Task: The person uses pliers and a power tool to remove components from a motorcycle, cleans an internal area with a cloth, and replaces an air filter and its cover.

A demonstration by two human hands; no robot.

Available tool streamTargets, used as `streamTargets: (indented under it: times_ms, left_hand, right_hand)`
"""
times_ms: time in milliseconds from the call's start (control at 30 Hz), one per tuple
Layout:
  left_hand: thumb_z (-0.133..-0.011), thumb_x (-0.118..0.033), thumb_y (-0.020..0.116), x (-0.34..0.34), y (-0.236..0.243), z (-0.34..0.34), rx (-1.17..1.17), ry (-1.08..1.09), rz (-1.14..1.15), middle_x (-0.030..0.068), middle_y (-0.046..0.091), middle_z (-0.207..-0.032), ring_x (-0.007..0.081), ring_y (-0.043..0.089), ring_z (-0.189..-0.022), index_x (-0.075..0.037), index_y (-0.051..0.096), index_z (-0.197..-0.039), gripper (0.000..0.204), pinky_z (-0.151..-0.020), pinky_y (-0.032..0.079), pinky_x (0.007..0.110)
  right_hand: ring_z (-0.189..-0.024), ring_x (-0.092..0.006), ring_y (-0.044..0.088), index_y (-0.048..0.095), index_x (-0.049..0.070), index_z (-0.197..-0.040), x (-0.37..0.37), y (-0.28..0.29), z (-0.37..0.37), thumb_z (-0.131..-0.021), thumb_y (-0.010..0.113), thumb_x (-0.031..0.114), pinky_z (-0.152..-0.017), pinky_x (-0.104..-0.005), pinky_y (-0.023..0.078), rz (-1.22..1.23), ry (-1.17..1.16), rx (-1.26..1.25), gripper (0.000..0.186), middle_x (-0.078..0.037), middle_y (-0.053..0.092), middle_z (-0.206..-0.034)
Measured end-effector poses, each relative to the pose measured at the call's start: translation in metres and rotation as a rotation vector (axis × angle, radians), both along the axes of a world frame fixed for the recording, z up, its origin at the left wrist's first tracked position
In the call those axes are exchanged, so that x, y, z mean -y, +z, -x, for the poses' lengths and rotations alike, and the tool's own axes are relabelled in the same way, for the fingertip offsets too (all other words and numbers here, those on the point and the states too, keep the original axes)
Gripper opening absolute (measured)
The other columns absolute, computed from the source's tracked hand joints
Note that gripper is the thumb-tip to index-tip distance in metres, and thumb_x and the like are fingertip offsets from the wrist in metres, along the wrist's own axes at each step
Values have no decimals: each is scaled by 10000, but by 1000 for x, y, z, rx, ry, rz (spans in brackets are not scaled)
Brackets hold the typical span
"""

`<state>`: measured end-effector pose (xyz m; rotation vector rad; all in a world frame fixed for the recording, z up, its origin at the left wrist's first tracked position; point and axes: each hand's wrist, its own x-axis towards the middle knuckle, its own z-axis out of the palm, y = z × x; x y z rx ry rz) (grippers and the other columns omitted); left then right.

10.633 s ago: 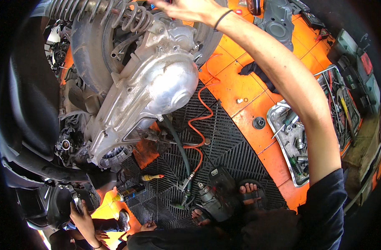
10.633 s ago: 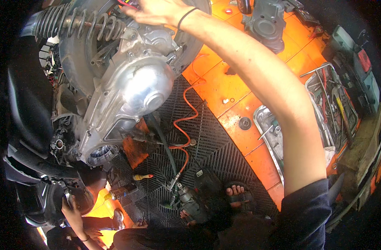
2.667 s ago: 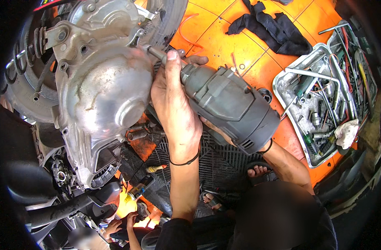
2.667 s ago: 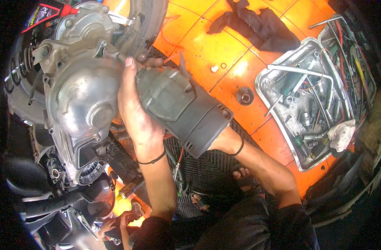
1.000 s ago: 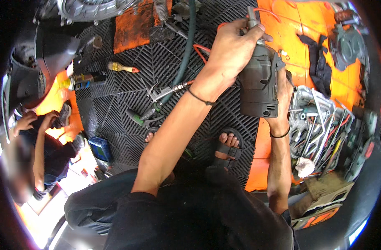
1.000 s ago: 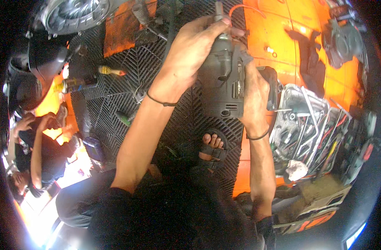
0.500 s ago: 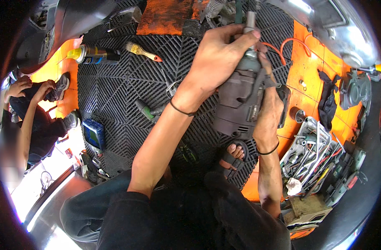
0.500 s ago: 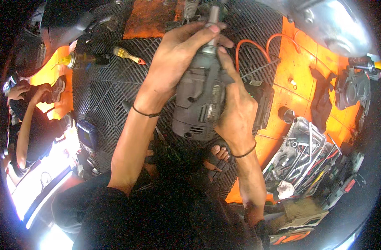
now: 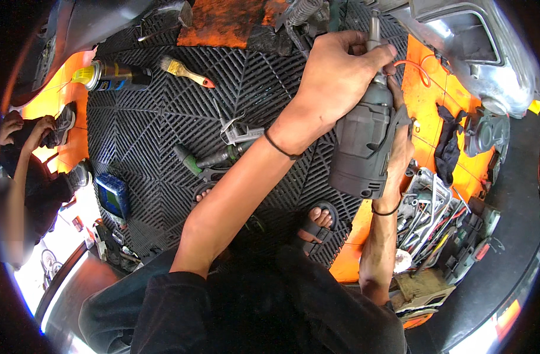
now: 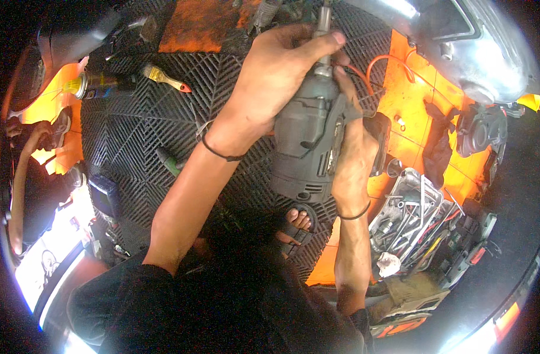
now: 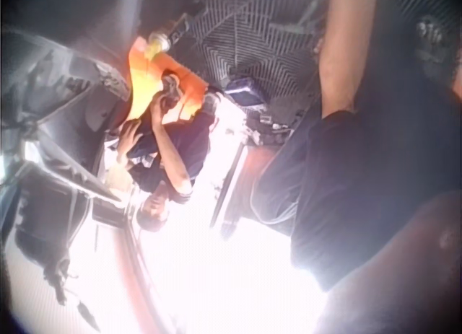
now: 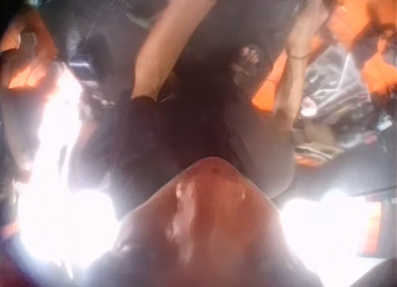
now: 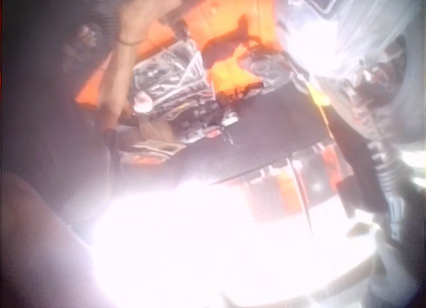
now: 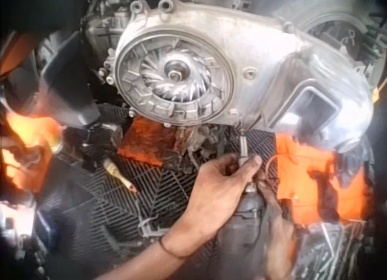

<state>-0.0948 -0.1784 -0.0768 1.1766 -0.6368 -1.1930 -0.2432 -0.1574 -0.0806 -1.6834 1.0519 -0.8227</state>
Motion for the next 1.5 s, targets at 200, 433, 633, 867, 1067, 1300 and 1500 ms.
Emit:
streamTargets:
  times_ms: [200,433,633,867,1067,1300,1500]
  left_hand:
    - [-887,-255,703,7,4,3,-117,-8,-8,73,690,-757,120,633,-633,25,679,-844,285,-599,507,252]
    - [-884,-243,703,13,4,3,-128,40,-22,73,689,-723,104,607,-614,50,681,-842,296,-561,479,252]
    - [-922,-329,663,-13,6,-11,-34,-14,-48,85,686,-775,123,623,-675,23,659,-939,353,-641,493,248]
    - [-894,-318,696,-51,16,-48,-190,106,-175,42,659,-767,93,601,-648,-4,664,-870,316,-630,493,236]
    - [-919,-266,673,-40,15,-67,-139,143,-194,92,682,-721,125,628,-584,34,658,-886,303,-562,514,245]
    - [-922,-267,674,-39,7,-70,-229,135,-174,81,678,-727,116,626,-590,21,673,-907,288,-570,517,251]
    - [-931,-274,663,-39,-5,-76,-268,79,-88,57,667,-754,99,612,-630,18,681,-969,294,-602,514,237]
  right_hand:
    - [-1185,-184,564,384,45,-1473,12,0,10,-1028,407,281,-978,-317,486,37,38,-173,504,-109,501,-1420]
    - [-1166,-258,600,375,59,-1472,17,-4,8,-935,500,99,-973,-348,494,215,64,-188,553,-160,530,-1404]
    - [-943,-328,660,477,90,-1392,11,-2,7,-721,690,26,-761,-386,557,560,172,-308,707,-153,592,-1251]
    - [-725,-326,640,490,147,-1402,-13,1,-28,-709,661,12,-630,-393,532,510,284,-315,727,-121,645,-1003]
    - [-792,-341,669,486,135,-1390,-10,-8,-56,-689,703,10,-656,-397,547,500,218,-163,745,-135,651,-1168]
    - [-724,-326,634,469,183,-1430,-9,-10,-53,-689,692,8,-623,-405,523,456,248,-298,794,-117,620,-904]
    - [-700,-293,611,502,241,-1415,-10,-9,-57,-744,629,16,-615,-389,519,544,232,-384,719,-80,617,-898]
